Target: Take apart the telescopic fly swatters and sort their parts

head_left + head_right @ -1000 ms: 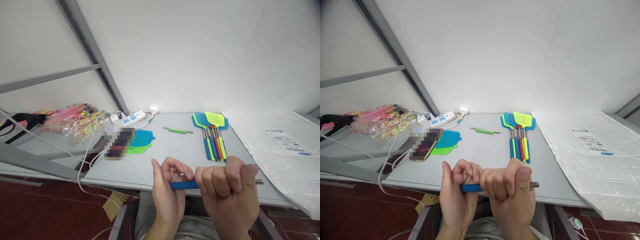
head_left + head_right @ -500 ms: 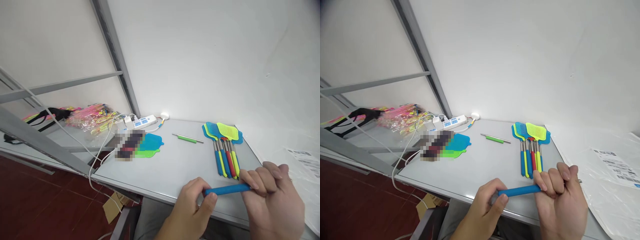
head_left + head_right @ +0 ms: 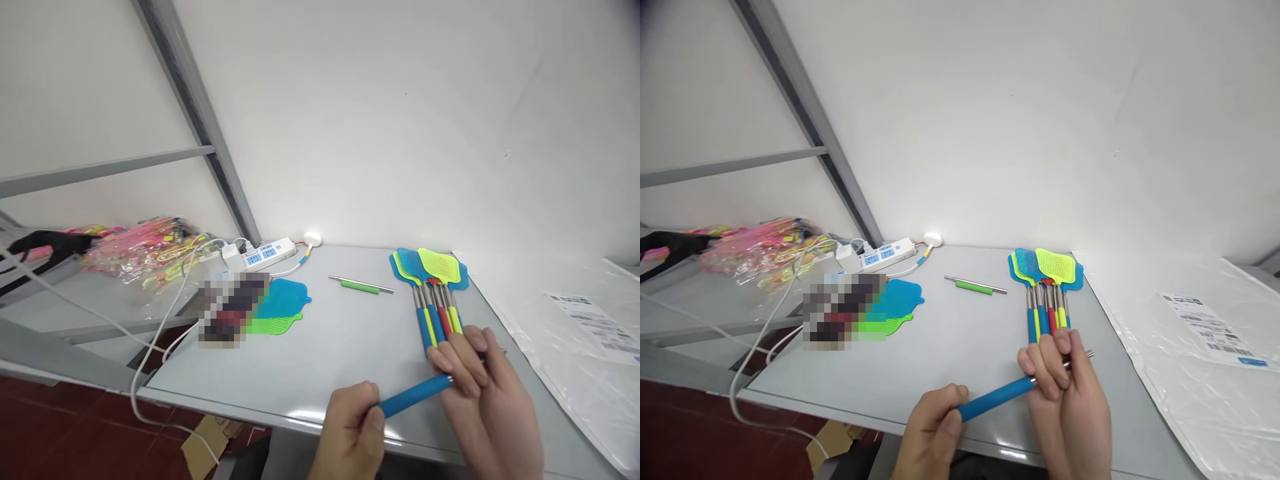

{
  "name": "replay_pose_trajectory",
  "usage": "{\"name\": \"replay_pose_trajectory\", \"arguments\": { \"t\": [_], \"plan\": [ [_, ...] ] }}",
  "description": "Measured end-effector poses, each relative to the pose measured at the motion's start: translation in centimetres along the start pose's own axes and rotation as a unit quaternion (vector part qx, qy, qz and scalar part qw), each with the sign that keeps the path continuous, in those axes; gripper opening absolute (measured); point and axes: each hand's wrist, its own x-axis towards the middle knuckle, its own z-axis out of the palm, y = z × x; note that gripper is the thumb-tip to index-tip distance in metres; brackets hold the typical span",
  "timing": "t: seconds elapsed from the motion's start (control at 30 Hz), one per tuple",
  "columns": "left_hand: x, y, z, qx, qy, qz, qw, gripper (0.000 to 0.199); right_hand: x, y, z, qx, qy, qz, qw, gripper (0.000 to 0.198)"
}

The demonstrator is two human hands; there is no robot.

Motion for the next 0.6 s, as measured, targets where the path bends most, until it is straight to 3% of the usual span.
{"name": "replay_pose_trajectory", "arguments": {
  "t": [0.17,0.27,0.37,0.47,0.53,0.6],
  "plan": [
    [0.3,-0.9,-0.5,-0.114,0.013,-0.091,0.989,0.043,-0.2,2.3,0.3,-0.083,-0.049,0.015,0.995,0.024],
    [0.7,0.0,0.1,-0.136,-0.004,-0.105,0.985,0.048,-1.3,3.9,0.3,-0.146,-0.105,0.033,0.983,0.031],
    [1.0,2.0,1.0,-0.133,-0.043,-0.093,0.986,0.053,-2.1,4.4,-0.3,-0.18,-0.091,0.022,0.979,0.033],
    [2.0,4.2,0.7,-0.029,-0.139,-0.034,0.989,0.045,-2.0,3.4,-1.3,-0.203,-0.091,-0.003,0.975,0.033],
    [3.2,5.1,-0.4,0.091,-0.194,0.044,0.976,0.038,-1.8,2.5,-2.2,-0.219,-0.083,-0.029,0.972,0.032],
    [4.9,5.2,-2.2,0.227,-0.147,0.095,0.958,0.032,-1.9,1.7,-3.0,-0.23,-0.055,-0.056,0.97,0.031]
  ]
}}
